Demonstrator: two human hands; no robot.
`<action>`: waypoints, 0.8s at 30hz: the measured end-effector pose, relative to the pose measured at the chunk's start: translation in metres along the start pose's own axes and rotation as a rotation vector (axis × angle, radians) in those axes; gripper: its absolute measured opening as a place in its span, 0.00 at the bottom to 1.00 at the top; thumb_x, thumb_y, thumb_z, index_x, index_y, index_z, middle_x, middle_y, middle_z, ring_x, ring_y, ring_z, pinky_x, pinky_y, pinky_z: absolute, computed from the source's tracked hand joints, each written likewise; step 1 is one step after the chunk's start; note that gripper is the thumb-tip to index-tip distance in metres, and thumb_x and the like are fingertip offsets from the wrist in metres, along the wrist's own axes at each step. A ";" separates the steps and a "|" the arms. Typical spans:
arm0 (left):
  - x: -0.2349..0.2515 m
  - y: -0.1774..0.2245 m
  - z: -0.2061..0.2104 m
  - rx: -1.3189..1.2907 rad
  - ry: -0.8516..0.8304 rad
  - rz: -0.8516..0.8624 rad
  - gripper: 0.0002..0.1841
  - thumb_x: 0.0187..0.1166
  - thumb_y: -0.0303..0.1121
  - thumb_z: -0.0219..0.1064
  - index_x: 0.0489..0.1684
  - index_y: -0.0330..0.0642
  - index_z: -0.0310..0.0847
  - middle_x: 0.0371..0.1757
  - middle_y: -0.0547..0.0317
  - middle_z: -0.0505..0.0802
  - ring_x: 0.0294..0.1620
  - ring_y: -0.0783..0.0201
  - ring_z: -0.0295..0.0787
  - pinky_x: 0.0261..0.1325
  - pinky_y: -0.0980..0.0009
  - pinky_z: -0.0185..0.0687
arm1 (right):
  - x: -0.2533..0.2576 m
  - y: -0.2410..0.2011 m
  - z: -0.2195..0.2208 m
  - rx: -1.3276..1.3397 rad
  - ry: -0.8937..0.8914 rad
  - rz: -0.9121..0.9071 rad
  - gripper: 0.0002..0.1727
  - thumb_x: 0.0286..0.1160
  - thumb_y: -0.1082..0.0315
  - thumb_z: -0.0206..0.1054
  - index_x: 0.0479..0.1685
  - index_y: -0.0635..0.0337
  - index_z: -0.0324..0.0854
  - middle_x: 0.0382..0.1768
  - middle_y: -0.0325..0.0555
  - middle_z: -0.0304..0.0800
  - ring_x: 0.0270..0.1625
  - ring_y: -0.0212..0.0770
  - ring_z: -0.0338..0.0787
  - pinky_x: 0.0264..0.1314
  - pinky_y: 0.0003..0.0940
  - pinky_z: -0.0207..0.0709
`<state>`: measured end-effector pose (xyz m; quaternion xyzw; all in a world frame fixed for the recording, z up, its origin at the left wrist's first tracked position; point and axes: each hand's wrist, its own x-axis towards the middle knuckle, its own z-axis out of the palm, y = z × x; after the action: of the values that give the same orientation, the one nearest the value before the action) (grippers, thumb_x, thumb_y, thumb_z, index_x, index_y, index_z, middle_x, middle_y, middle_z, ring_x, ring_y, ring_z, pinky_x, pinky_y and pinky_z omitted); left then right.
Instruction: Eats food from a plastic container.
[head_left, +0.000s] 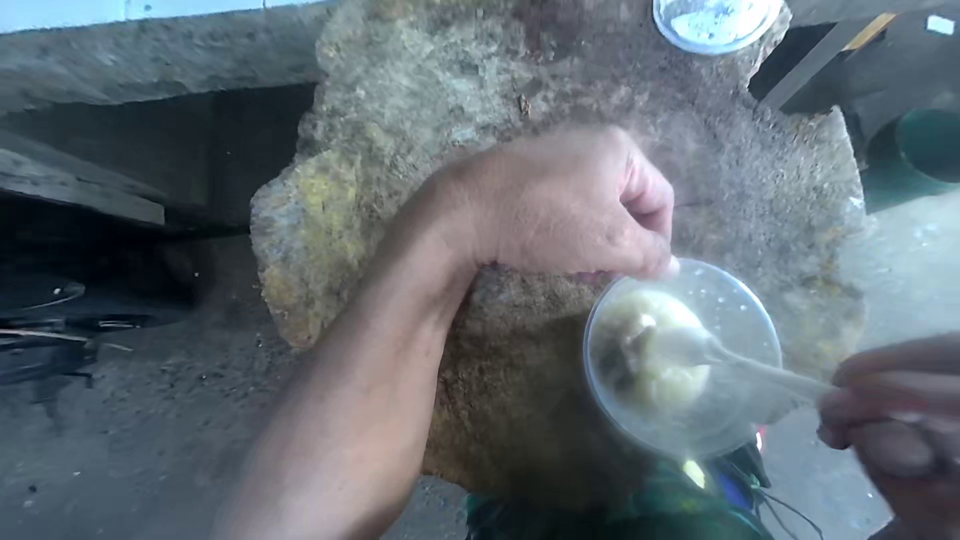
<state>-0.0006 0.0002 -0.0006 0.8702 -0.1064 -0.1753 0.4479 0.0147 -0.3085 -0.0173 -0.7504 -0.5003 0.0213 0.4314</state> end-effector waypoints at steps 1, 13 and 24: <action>0.000 0.000 0.000 -0.001 -0.001 -0.006 0.08 0.80 0.40 0.71 0.33 0.50 0.92 0.25 0.69 0.91 0.22 0.76 0.86 0.23 0.77 0.83 | 0.001 0.001 0.003 0.021 -0.025 -0.018 0.14 0.89 0.55 0.58 0.45 0.53 0.85 0.38 0.36 0.87 0.41 0.23 0.86 0.40 0.16 0.78; -0.002 0.005 0.000 -0.025 -0.038 -0.049 0.09 0.82 0.38 0.70 0.34 0.47 0.92 0.23 0.66 0.91 0.22 0.75 0.86 0.24 0.77 0.82 | 0.000 0.001 0.012 0.067 0.112 0.071 0.15 0.90 0.52 0.59 0.45 0.49 0.85 0.38 0.25 0.87 0.32 0.15 0.83 0.31 0.10 0.76; -0.001 0.005 -0.001 -0.019 -0.036 -0.036 0.09 0.82 0.39 0.70 0.37 0.47 0.93 0.25 0.66 0.92 0.23 0.75 0.86 0.26 0.77 0.83 | 0.003 -0.003 0.023 0.002 0.048 -0.055 0.15 0.89 0.53 0.60 0.47 0.53 0.85 0.39 0.34 0.87 0.36 0.20 0.85 0.37 0.13 0.78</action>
<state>-0.0015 -0.0016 0.0037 0.8645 -0.0968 -0.2000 0.4509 0.0028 -0.2912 -0.0285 -0.7363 -0.5103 -0.0079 0.4444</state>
